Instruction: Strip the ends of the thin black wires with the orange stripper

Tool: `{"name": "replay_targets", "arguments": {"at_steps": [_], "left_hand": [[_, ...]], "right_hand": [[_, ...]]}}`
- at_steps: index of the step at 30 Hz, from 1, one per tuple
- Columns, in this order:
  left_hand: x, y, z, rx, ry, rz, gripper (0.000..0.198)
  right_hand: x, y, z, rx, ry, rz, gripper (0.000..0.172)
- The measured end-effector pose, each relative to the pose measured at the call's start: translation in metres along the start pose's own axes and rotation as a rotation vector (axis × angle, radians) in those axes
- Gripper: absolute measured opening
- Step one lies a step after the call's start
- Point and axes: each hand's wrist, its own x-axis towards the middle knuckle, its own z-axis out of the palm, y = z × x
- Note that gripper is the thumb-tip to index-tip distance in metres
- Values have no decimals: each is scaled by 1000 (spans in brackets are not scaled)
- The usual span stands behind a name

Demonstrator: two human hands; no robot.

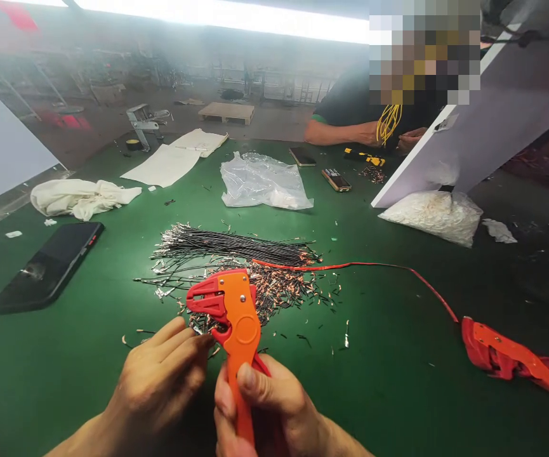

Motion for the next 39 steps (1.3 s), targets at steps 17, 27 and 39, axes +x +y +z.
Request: {"name": "replay_targets", "arguments": {"at_steps": [17, 27, 39], "left_hand": [[3, -17, -20, 372, 159, -102, 11], [-2, -5, -18, 102, 267, -96, 16], [2, 3, -22, 153, 139, -48, 15]], "right_hand": [[-10, -18, 9, -382, 373, 38, 45], [-7, -23, 0, -104, 169, 90, 36], [-5, -21, 8, -147, 66, 201, 39]]}}
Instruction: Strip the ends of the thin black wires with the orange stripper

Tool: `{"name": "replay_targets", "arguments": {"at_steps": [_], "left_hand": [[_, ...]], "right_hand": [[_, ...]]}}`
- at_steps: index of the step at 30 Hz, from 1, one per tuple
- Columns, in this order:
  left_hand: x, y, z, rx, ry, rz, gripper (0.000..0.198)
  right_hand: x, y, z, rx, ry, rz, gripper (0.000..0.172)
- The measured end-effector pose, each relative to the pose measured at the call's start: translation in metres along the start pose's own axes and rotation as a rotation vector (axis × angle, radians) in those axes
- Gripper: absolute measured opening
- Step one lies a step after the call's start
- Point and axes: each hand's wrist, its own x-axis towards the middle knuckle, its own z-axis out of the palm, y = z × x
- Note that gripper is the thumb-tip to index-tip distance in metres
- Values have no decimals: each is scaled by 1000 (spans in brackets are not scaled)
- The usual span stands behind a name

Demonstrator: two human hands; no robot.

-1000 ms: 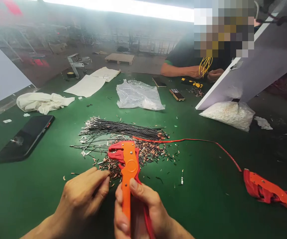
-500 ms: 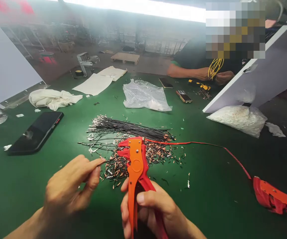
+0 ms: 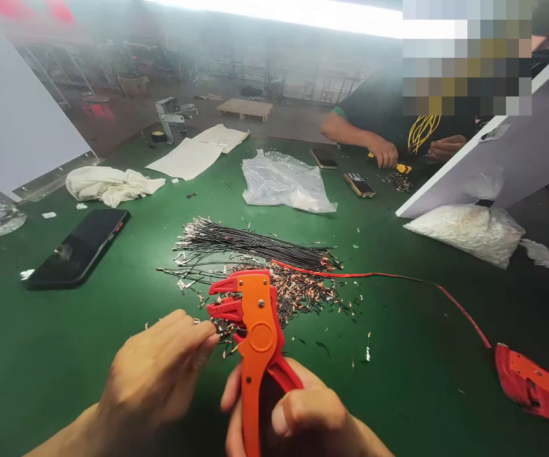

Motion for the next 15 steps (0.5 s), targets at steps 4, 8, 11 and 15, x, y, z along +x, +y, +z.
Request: {"name": "replay_targets", "arguments": {"at_steps": [4, 8, 11, 15], "left_hand": [[-4, -3, 1, 10, -2, 8, 12], [-4, -5, 1, 27, -13, -95, 11], [-3, -5, 1, -37, -22, -69, 11], [-1, -1, 2, -178, -42, -159, 9]], "right_hand": [[0, 6, -6, 55, 24, -44, 40], [-1, 7, -7, 78, 28, -33, 40], [-2, 5, -6, 74, 31, -37, 39], [-3, 6, -6, 66, 47, -54, 40]]}}
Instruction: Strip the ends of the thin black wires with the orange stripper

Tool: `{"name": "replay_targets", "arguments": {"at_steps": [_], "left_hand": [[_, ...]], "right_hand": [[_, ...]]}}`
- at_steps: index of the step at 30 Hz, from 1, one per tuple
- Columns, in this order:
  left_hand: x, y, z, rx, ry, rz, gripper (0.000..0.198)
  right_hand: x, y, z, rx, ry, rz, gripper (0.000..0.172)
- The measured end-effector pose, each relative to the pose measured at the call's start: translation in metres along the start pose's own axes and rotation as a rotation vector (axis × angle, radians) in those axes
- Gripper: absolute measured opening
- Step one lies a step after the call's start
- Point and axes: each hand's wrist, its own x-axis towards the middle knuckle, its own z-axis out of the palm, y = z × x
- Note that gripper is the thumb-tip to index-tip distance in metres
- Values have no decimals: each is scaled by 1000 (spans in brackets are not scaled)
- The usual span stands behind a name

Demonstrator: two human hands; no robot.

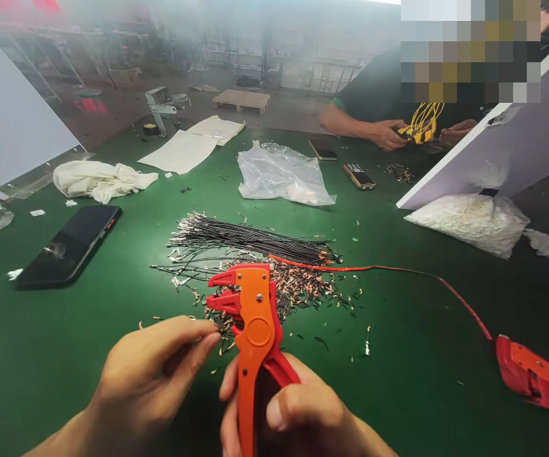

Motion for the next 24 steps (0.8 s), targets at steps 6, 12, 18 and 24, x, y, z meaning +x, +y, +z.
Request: {"name": "replay_targets", "arguments": {"at_steps": [6, 12, 18, 24], "left_hand": [[-5, 11, 5, -94, -31, -56, 33], [-11, 17, 16, 63, -160, -79, 37], [-12, 6, 13, -21, -199, -91, 33], [2, -7, -5, 41, 57, -259, 11]], "right_hand": [[3, 1, 7, 16, 41, -72, 53], [7, -3, 14, -51, 177, -90, 59], [4, -2, 9, -59, 125, -123, 69], [-2, -1, 3, -149, 116, -211, 47]]}}
